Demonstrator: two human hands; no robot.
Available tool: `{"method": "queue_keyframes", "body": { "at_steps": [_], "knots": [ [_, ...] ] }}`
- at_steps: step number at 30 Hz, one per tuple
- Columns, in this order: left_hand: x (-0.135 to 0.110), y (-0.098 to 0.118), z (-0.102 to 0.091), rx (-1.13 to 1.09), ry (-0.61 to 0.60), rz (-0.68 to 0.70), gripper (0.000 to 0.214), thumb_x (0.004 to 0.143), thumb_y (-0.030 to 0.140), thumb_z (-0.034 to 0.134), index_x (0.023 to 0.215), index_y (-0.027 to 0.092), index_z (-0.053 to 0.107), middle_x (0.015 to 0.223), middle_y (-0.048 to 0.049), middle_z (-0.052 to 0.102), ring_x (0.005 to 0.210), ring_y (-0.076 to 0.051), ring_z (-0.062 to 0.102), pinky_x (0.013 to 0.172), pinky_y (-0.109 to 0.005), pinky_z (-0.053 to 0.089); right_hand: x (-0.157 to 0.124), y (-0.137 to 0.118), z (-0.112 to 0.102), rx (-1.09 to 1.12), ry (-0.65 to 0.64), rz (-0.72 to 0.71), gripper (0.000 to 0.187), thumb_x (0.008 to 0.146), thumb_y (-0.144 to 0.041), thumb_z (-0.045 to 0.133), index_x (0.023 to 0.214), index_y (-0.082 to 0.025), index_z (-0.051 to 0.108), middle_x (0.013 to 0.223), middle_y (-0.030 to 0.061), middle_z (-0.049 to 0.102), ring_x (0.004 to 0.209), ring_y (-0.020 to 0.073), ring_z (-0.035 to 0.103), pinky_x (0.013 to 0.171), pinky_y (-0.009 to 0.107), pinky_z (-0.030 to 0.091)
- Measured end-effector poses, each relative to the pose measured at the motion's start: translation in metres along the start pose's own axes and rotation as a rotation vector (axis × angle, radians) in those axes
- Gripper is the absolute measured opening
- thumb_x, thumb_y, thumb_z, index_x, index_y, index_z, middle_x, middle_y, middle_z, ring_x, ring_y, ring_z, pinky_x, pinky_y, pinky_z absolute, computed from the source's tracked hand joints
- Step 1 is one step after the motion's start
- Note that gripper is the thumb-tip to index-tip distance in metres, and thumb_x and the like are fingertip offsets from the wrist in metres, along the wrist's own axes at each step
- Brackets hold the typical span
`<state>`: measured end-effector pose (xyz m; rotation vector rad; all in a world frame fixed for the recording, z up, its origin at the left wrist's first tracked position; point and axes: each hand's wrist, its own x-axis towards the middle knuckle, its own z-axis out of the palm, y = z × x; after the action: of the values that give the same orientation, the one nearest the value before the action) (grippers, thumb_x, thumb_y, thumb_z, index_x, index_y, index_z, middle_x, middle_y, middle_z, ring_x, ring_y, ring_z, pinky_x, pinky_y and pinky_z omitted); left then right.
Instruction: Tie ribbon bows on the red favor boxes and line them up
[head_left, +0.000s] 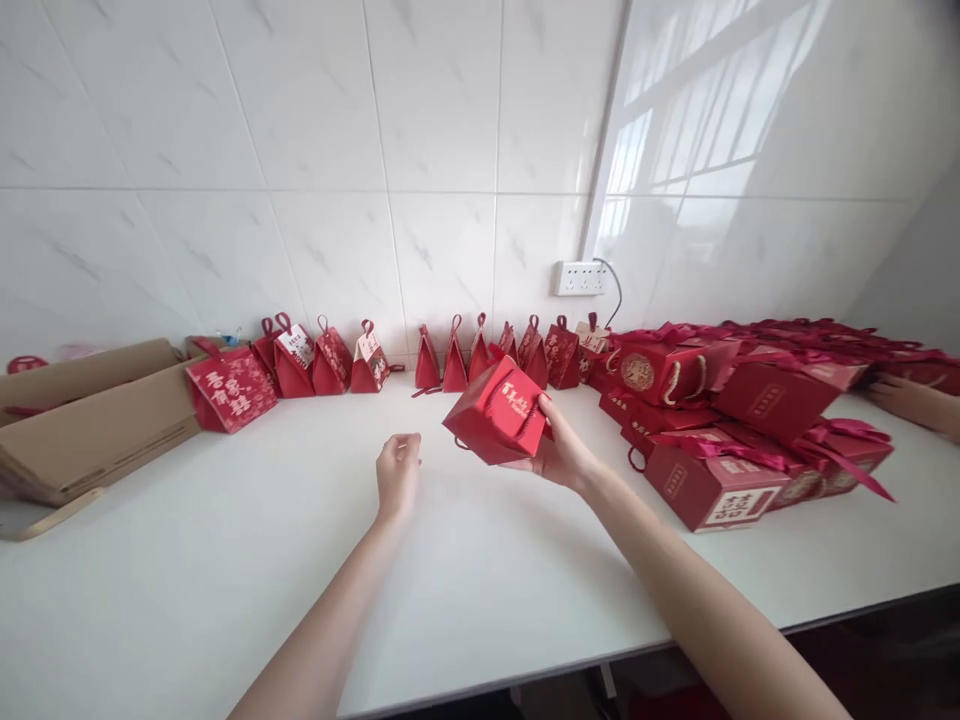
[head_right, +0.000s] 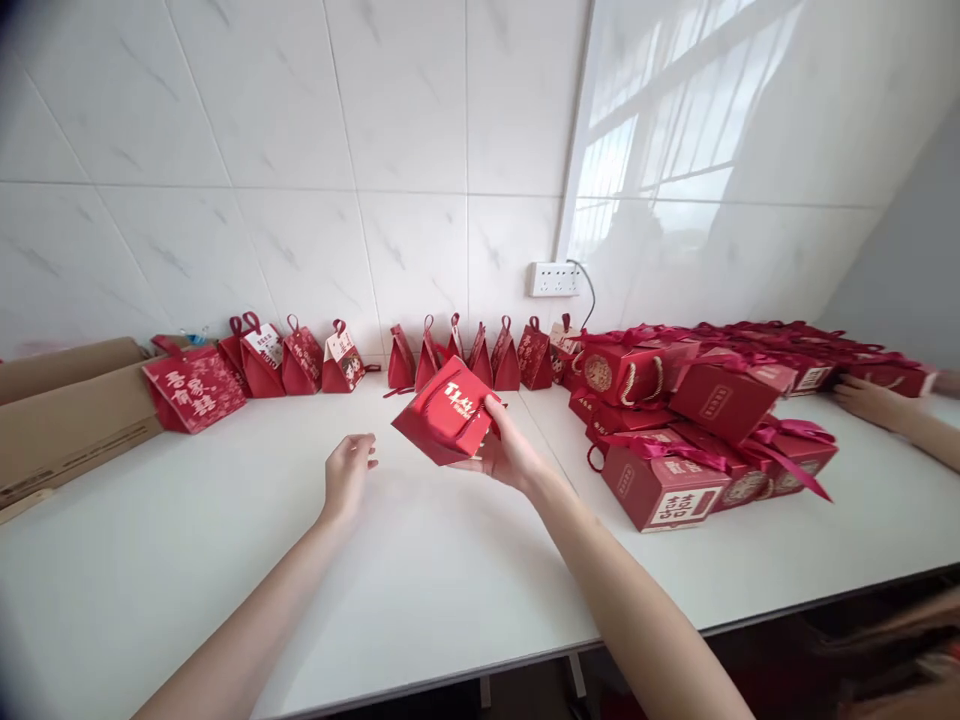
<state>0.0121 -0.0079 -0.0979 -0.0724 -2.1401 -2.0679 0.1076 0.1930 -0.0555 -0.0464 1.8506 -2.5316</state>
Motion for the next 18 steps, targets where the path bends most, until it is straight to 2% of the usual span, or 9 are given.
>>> {"method": "queue_keyframes", "body": {
  "at_steps": [3, 7, 12, 15, 18],
  "knots": [
    [-0.001, 0.000, 0.000, 0.053, -0.046, 0.049, 0.031, 0.061, 0.049, 0.056, 0.066, 0.018, 0.055, 0.075, -0.0037, 0.058, 0.077, -0.022, 0.057, 0.073, -0.036, 0.046, -0.009, -0.008, 0.001, 0.148, -0.028, 0.031, 0.067, 0.080, -0.074, 0.028, 0.113, -0.018, 0.043, 0.116, 0.0160, 0.057, 0.105, 0.0256, 0.061, 0.090, 0.049, 0.050],
    [0.000, 0.001, 0.001, 0.121, -0.104, 0.090, 0.035, 0.058, 0.053, 0.056, 0.066, 0.019, 0.056, 0.076, -0.0058, 0.061, 0.078, -0.025, 0.058, 0.069, -0.036, 0.046, -0.036, -0.018, -0.004, 0.124, 0.003, -0.030, 0.063, 0.079, -0.074, 0.031, 0.108, -0.020, 0.044, 0.113, 0.0144, 0.058, 0.104, 0.0243, 0.061, 0.090, 0.049, 0.050],
    [-0.004, 0.007, 0.004, 0.185, -0.164, 0.127, 0.036, 0.054, 0.055, 0.057, 0.063, 0.020, 0.055, 0.078, -0.0059, 0.061, 0.077, -0.025, 0.057, 0.066, -0.035, 0.045, -0.082, -0.032, -0.022, 0.203, 0.039, 0.038, 0.065, 0.078, -0.076, 0.033, 0.105, -0.020, 0.050, 0.101, 0.0109, 0.064, 0.095, 0.0238, 0.065, 0.087, 0.048, 0.052],
    [-0.007, 0.006, 0.004, 0.250, -0.255, 0.262, 0.034, 0.056, 0.055, 0.056, 0.060, 0.021, 0.056, 0.077, -0.0044, 0.059, 0.073, -0.023, 0.057, 0.065, -0.033, 0.046, -0.110, -0.041, -0.026, 0.158, 0.121, 0.052, 0.065, 0.079, -0.075, 0.031, 0.105, -0.019, 0.053, 0.101, 0.0102, 0.064, 0.092, 0.0228, 0.066, 0.084, 0.046, 0.053],
    [-0.013, 0.001, 0.006, 0.344, -0.375, 0.471, 0.036, 0.057, 0.059, 0.056, 0.057, 0.022, 0.057, 0.068, -0.0016, 0.058, 0.060, -0.019, 0.055, 0.059, -0.032, 0.046, -0.154, -0.045, -0.022, -0.095, 0.284, -0.071, 0.062, 0.078, -0.071, 0.041, 0.115, -0.022, 0.049, 0.108, 0.0098, 0.063, 0.095, 0.0240, 0.065, 0.079, 0.045, 0.055]
  ]
}}
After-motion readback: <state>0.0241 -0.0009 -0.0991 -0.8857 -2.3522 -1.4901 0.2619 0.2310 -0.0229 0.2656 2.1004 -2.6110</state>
